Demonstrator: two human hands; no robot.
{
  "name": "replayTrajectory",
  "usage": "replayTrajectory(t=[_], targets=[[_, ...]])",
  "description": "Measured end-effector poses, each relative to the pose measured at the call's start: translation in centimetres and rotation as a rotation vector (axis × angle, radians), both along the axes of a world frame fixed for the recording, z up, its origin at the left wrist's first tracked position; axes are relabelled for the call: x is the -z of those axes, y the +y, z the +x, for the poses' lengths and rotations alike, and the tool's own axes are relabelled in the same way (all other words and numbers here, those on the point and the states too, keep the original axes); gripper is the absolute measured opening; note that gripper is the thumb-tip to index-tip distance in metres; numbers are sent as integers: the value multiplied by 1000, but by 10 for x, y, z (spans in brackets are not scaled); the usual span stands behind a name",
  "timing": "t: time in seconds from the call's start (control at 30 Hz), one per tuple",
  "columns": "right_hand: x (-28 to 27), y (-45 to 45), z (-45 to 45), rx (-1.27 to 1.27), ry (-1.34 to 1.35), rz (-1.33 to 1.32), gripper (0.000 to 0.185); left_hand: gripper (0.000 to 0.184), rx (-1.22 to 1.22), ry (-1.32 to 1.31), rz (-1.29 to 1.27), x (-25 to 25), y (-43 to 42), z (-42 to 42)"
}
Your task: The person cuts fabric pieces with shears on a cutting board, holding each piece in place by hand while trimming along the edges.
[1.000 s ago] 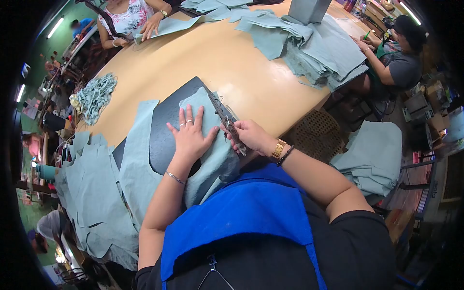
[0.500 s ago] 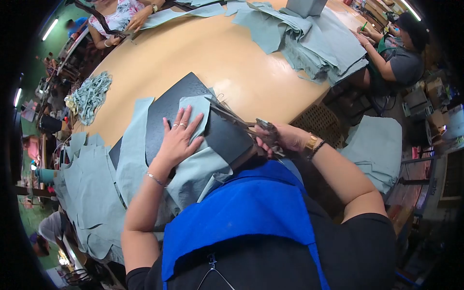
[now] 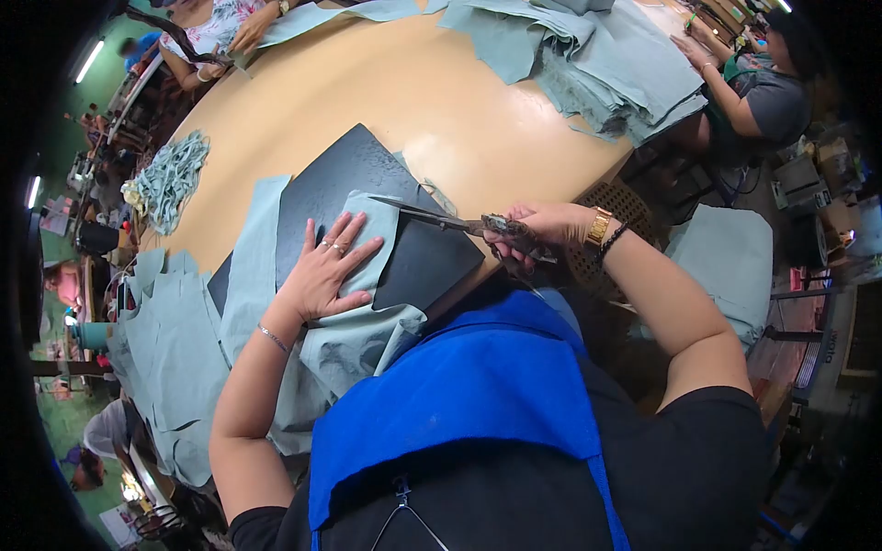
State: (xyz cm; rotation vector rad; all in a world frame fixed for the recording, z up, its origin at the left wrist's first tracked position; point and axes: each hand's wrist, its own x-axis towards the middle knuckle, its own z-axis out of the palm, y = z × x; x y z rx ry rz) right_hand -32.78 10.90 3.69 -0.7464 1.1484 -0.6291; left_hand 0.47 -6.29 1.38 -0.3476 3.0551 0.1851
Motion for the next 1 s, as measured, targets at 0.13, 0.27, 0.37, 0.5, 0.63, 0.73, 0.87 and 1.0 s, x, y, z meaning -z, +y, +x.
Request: replayTrajectory(t=[0.13,0.27,0.37,0.5,0.63,0.73,0.87,1.0], targets=[[-3,-6,-7,-47,31,14,20,75,0,-1,-5,0,0,0],[-2,-12,-15,-99,125,40,22,76,1,-6,-3,0,0,-1],[-1,-11,-23,-108,76,14,23,76,-2,-8,-4,0,0,-1],[-9,-9,-25,-126,113,-17,25,77,-5,-3,-1,1,-1,-1],[-6,-12,-22,-143,141,-35,26,77,-2,-8,2,1,-1,-1],[-2,-14,-21,-141,143,-33,27,78,-5,-9,8,0,-1,-1],[-4,-18,-21,-203,108,-73,28,77,-3,6,-1,0,-1,-1],[-1,-16,-23,-210,90,-95,29,77,-2,7,0,0,-1,-1]])
